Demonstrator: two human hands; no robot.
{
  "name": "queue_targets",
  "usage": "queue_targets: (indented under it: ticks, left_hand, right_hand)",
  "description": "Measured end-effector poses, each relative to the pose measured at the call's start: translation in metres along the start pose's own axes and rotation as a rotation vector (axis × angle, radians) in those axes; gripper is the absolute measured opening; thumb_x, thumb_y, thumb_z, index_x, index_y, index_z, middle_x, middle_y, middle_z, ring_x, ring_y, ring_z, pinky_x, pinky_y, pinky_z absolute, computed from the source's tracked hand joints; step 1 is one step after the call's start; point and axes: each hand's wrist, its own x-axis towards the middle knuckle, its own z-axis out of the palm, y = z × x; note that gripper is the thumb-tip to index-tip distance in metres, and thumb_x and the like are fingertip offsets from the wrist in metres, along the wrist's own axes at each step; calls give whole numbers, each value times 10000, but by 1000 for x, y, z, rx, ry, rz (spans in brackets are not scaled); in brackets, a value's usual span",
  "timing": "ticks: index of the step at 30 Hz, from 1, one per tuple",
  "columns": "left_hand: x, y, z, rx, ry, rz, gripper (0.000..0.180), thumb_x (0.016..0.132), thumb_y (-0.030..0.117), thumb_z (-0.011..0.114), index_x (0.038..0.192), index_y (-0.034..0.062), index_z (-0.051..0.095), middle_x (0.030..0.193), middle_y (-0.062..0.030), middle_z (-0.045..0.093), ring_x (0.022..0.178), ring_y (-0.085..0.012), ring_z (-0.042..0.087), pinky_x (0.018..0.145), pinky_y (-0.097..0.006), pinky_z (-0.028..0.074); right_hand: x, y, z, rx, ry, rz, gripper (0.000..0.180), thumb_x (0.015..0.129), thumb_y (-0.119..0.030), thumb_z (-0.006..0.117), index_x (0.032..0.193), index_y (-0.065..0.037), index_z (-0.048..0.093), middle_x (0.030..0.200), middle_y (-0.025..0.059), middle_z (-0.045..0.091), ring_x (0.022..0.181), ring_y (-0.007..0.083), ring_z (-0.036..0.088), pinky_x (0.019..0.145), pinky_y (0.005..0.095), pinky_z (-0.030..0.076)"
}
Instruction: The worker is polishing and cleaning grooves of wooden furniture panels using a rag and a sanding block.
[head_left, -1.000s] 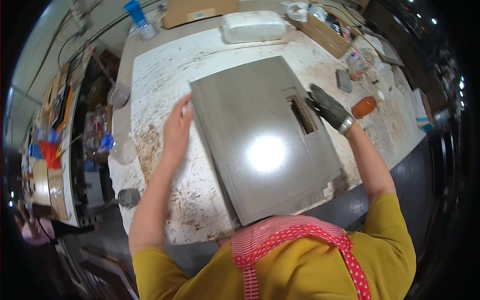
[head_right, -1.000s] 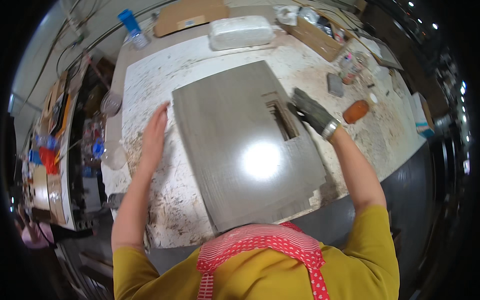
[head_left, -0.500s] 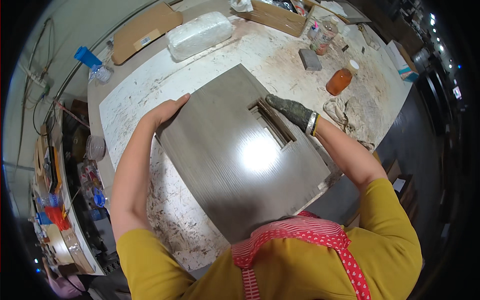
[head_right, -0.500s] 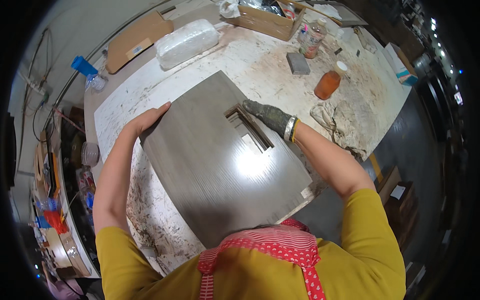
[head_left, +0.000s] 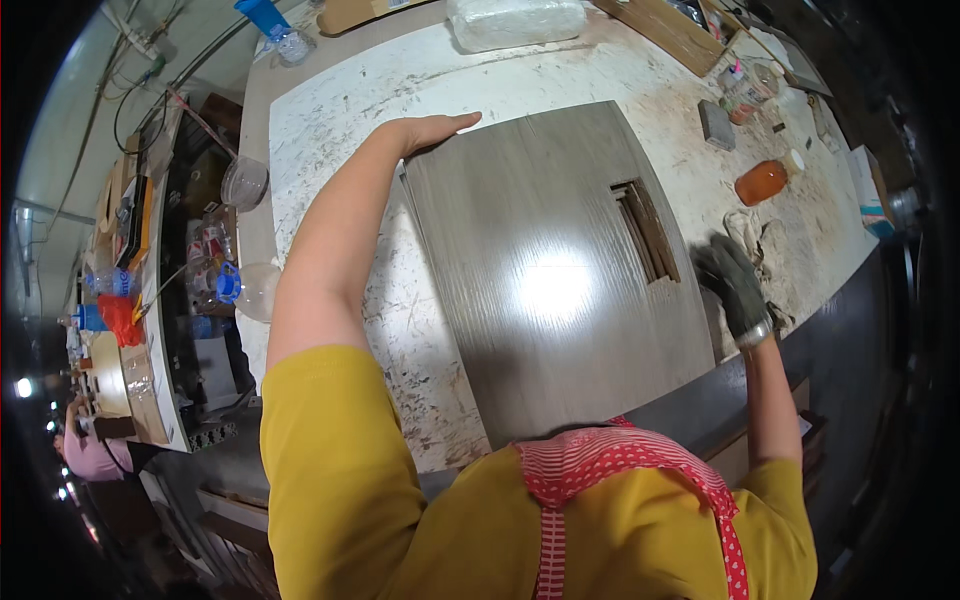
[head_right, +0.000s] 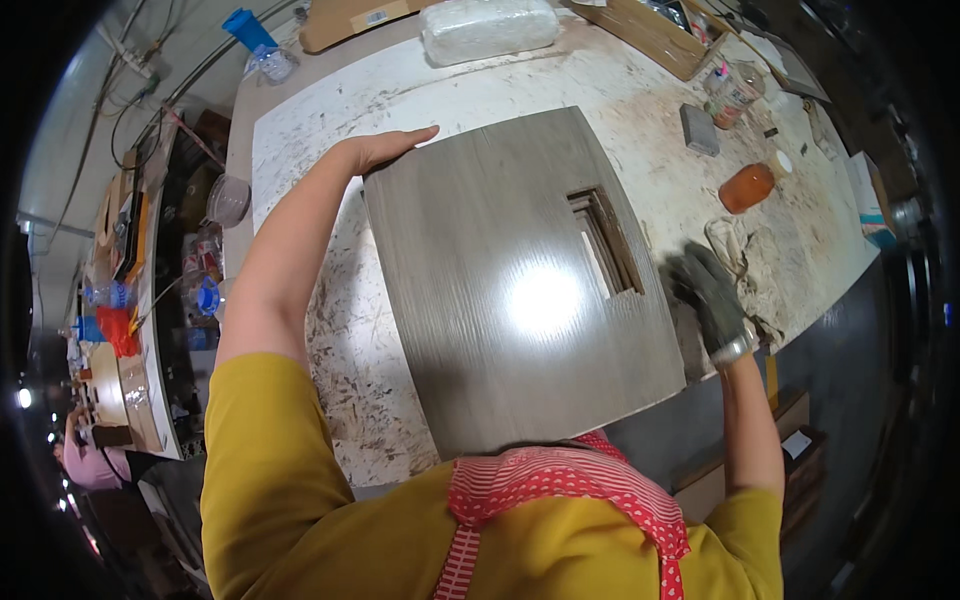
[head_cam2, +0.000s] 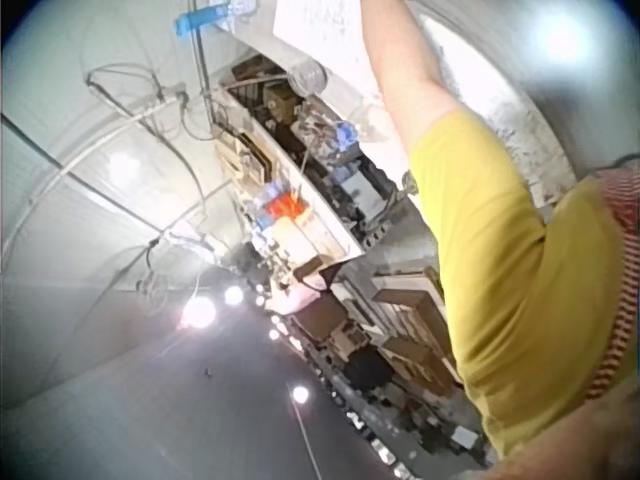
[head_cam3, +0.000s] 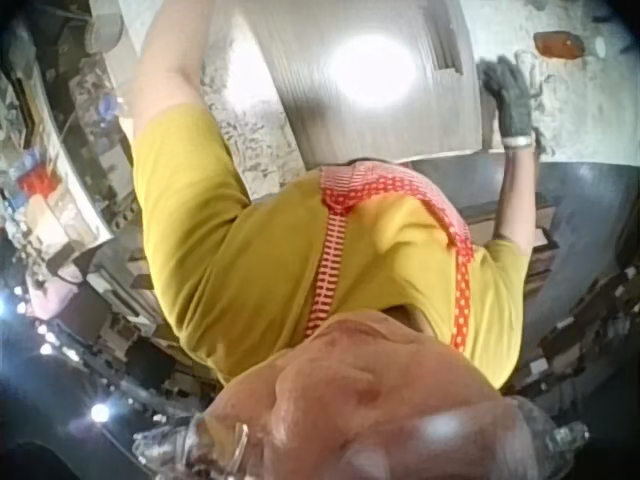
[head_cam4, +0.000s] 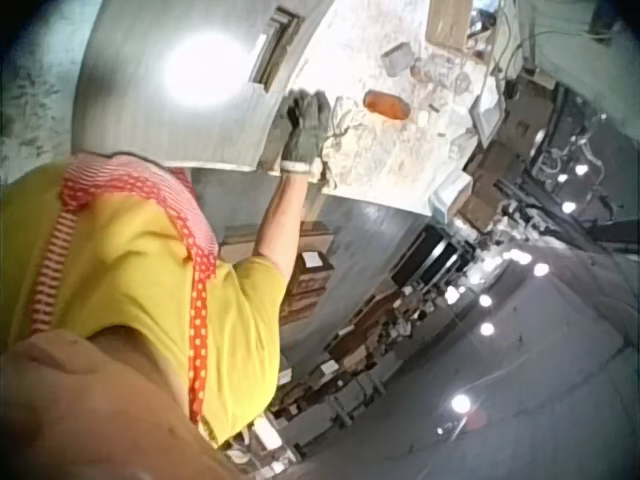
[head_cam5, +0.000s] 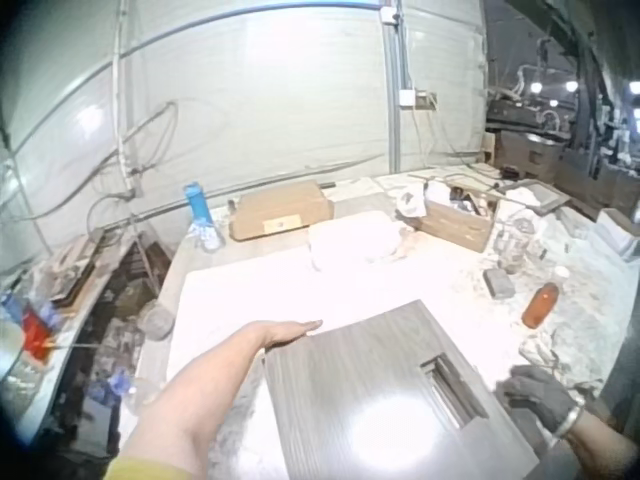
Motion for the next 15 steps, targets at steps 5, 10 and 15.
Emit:
queue_targets:
  ticks: [5,10,15]
  left_hand:
    - [-4,10,5,-27,-96,99,821,823,718,446,1322,70,513,1339,-140,508,1186,-245,515,981,-346,403]
    - [9,8,16,-35,-70,289,786,865,685,421,1346,66,482,1362,-125,478,1211,-227,473,1019,-319,354]
    - [5,-13,7,-140,-188,216,821,865,674,436,1391,43,409,1405,-131,434,1277,-244,416,1040,-315,333]
  right_hand:
    - [-139,54,-18,-293,330,109,218,915,-240,525,961,-73,658,673,17,552,576,67,508,482,221,399]
    - [-158,89,49,-262,34,280,269,855,-284,620,872,-16,622,679,36,556,546,125,499,508,288,423]
    - [-144,129,45,-942,33,-711,236,682,-70,610,911,-30,645,773,121,631,669,307,614,607,381,509]
